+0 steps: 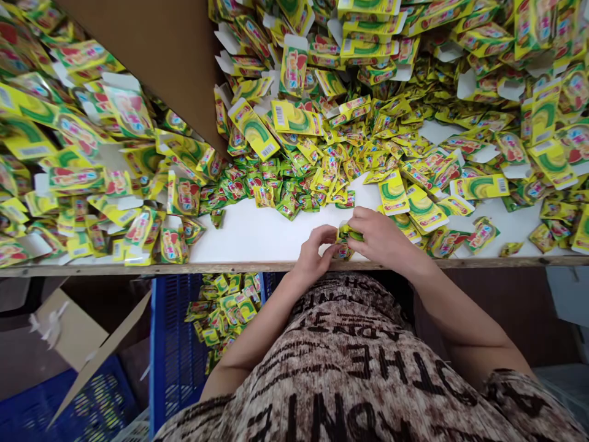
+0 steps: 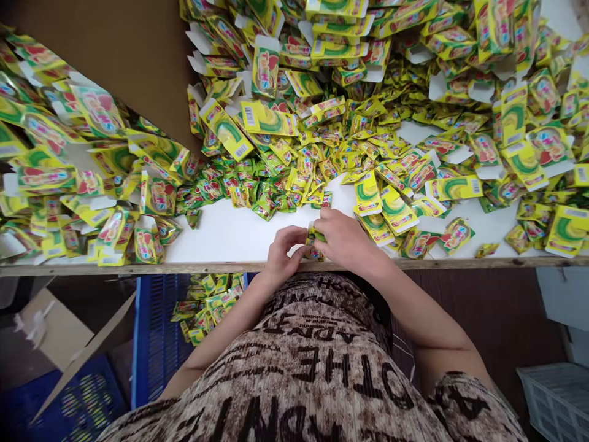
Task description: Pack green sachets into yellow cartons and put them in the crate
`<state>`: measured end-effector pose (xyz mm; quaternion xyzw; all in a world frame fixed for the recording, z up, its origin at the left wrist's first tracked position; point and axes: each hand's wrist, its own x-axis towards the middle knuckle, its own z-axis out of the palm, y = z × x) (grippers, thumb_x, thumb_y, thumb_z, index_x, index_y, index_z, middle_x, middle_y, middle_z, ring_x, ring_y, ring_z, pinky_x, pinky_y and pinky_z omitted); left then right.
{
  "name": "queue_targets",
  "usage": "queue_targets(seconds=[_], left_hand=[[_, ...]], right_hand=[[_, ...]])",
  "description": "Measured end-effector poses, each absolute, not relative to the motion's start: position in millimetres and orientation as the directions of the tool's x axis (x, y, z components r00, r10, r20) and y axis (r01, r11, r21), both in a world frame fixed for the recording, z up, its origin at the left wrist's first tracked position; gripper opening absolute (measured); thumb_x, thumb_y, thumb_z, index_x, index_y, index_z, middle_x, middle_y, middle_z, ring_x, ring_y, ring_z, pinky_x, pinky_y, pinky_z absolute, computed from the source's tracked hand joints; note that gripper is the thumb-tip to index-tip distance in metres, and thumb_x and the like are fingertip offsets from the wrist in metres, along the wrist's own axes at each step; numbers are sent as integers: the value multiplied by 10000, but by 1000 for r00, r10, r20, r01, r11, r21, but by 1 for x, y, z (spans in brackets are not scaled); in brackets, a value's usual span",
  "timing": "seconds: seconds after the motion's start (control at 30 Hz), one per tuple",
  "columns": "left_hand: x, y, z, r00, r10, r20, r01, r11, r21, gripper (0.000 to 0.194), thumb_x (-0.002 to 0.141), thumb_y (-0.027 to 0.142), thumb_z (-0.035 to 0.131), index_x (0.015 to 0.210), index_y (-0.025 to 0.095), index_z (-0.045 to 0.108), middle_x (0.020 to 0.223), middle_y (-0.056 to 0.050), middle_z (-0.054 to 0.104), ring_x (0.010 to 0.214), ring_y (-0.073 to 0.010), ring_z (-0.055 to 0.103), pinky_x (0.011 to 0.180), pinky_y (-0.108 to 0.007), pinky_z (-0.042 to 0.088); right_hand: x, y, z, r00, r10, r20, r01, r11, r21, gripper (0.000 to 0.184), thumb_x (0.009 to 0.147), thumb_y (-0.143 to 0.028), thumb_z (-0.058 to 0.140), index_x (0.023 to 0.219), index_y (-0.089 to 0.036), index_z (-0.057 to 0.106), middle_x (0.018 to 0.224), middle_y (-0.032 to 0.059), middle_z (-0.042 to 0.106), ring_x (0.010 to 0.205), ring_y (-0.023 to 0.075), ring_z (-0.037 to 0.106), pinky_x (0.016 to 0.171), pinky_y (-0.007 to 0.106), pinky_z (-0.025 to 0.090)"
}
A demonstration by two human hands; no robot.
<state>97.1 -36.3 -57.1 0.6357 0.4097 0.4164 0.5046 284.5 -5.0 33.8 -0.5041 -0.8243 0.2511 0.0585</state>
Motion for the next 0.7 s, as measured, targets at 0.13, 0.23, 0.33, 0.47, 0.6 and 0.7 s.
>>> queue_targets(seconds=[0.13,0.23,0.33,0.47,0.6,0.7], left_hand=[[106,-34,-54,431,885,-177,-24,207,978,430,787,382,742,1132,169,601,854,-15,675,791,-148,611,766,-268,486],[107,-31,-52,489,841,-230,-89,310,947,300,774,405,745,895,140,675,810,-10,669,769,-148,584,759,-267,460],[106,-29,-51,504,832,-232,-118,332,936,294,753,394,763,888,143,691,831,-9,678,791,-154,582,776,-271,450],[105,-30,-51,477,844,-245,-105,331,938,296,746,404,766,863,141,701,789,-6,680,762,-149,575,756,-263,445],[105,-30,-51,479,835,-272,-143,380,914,323,739,411,772,913,144,725,841,-23,712,769,-156,595,760,-269,461],[106,-30,-50,473,837,-276,-165,392,905,344,735,382,780,991,158,727,917,-25,722,817,-155,607,799,-270,462]], right_hand=[[286,2,44,-633,745,-212,730,481,-486,94,857,-213,580,819,-145,634,874,65,550,771,175,504,655,286,324],[286,3,44,-637,757,-143,701,492,-517,125,886,-193,545,932,-147,652,905,72,580,858,195,526,714,290,348],[283,1,42,-639,758,-130,697,499,-515,156,895,-188,533,943,-172,680,884,65,575,848,195,524,711,292,349],[281,-1,46,-616,764,-193,743,482,-464,118,858,-178,568,856,-162,685,873,81,582,838,207,533,685,295,356],[289,3,51,-622,772,-131,673,442,-592,176,859,-203,615,1020,-164,674,960,85,653,892,209,576,755,300,414],[295,5,46,-585,811,-20,610,423,-670,124,884,-175,596,938,-166,708,866,64,663,825,184,588,752,302,440]])
